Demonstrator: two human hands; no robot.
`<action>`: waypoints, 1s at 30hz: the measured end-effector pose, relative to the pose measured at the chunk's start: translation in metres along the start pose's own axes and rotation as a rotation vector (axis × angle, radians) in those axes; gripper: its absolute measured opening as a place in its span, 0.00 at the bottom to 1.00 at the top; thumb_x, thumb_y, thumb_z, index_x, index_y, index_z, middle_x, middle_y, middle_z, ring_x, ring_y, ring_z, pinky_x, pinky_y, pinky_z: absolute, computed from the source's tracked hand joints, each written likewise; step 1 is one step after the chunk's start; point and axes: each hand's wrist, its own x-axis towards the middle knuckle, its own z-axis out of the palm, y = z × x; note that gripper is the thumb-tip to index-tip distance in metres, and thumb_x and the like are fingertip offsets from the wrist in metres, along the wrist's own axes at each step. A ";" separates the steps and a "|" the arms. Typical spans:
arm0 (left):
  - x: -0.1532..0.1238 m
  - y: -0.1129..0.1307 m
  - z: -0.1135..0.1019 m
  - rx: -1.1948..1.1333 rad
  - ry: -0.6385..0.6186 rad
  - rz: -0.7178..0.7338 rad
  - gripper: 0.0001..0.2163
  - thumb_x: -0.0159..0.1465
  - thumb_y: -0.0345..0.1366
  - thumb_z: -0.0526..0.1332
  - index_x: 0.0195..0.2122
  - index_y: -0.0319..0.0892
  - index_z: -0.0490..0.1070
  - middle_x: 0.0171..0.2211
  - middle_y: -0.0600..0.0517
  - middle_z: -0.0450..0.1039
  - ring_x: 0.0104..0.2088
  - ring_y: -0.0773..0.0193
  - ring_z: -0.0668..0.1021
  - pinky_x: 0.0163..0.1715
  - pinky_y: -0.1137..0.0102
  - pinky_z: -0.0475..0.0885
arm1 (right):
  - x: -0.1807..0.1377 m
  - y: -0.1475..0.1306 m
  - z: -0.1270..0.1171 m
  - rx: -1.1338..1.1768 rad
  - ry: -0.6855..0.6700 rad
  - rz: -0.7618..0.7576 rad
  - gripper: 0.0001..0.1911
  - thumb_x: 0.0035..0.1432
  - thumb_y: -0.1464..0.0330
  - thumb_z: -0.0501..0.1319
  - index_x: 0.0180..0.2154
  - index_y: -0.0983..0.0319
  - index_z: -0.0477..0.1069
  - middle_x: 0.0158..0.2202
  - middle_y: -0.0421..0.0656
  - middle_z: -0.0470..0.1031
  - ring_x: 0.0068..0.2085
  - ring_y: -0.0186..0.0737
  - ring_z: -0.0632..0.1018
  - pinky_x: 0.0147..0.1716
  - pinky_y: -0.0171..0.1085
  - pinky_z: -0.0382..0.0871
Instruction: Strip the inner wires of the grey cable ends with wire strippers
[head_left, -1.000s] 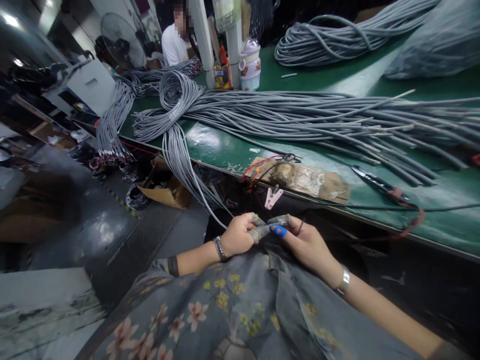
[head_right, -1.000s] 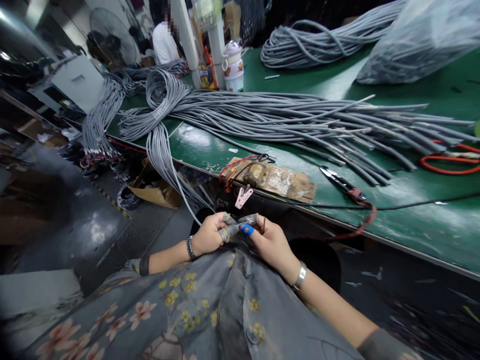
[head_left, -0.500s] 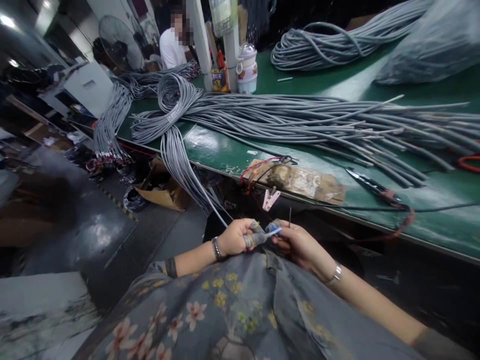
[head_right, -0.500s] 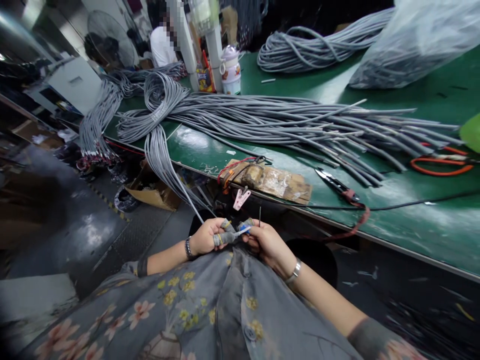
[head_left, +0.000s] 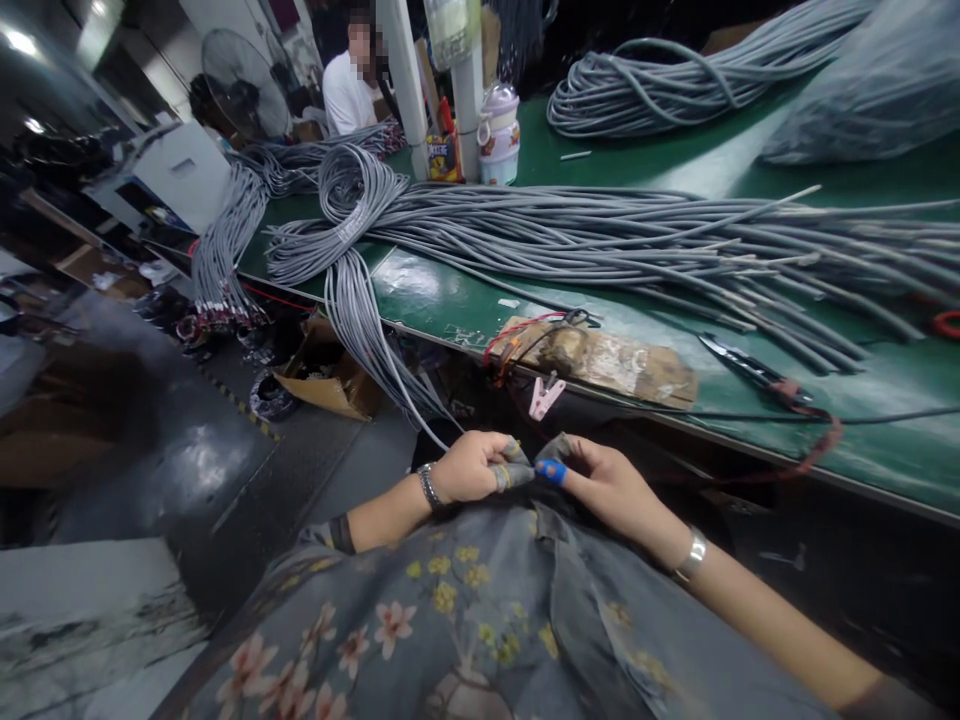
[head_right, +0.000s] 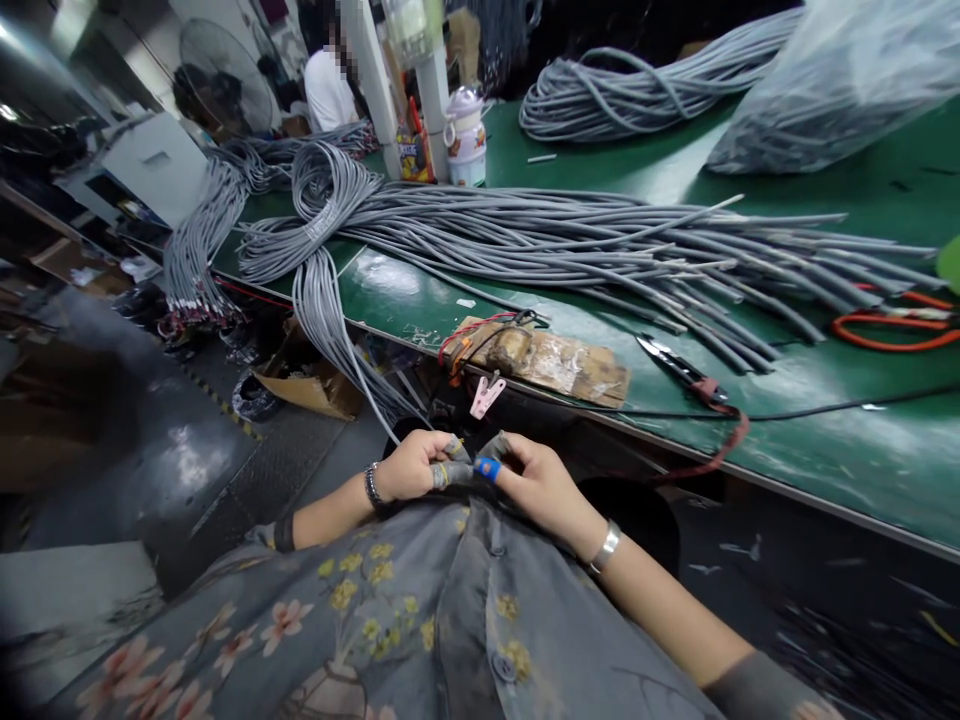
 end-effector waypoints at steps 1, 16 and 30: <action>-0.001 0.001 0.000 0.052 -0.027 0.011 0.22 0.42 0.51 0.73 0.23 0.36 0.69 0.17 0.57 0.67 0.18 0.75 0.66 0.21 0.77 0.62 | 0.000 0.000 0.000 0.010 -0.043 0.036 0.25 0.42 0.45 0.67 0.23 0.61 0.68 0.22 0.39 0.67 0.25 0.34 0.66 0.26 0.35 0.65; -0.001 -0.004 -0.002 -0.239 0.174 -0.035 0.26 0.43 0.58 0.68 0.24 0.39 0.63 0.13 0.60 0.62 0.12 0.76 0.61 0.12 0.78 0.53 | 0.004 0.026 -0.005 -0.064 0.138 -0.113 0.28 0.49 0.46 0.63 0.44 0.59 0.72 0.24 0.40 0.68 0.27 0.41 0.69 0.28 0.37 0.65; -0.003 -0.007 0.002 -0.074 0.170 -0.083 0.24 0.47 0.56 0.66 0.25 0.40 0.62 0.14 0.60 0.63 0.12 0.75 0.64 0.13 0.78 0.58 | -0.002 0.015 0.007 -0.310 0.223 -0.322 0.09 0.57 0.60 0.58 0.33 0.57 0.72 0.35 0.46 0.75 0.35 0.44 0.76 0.38 0.41 0.72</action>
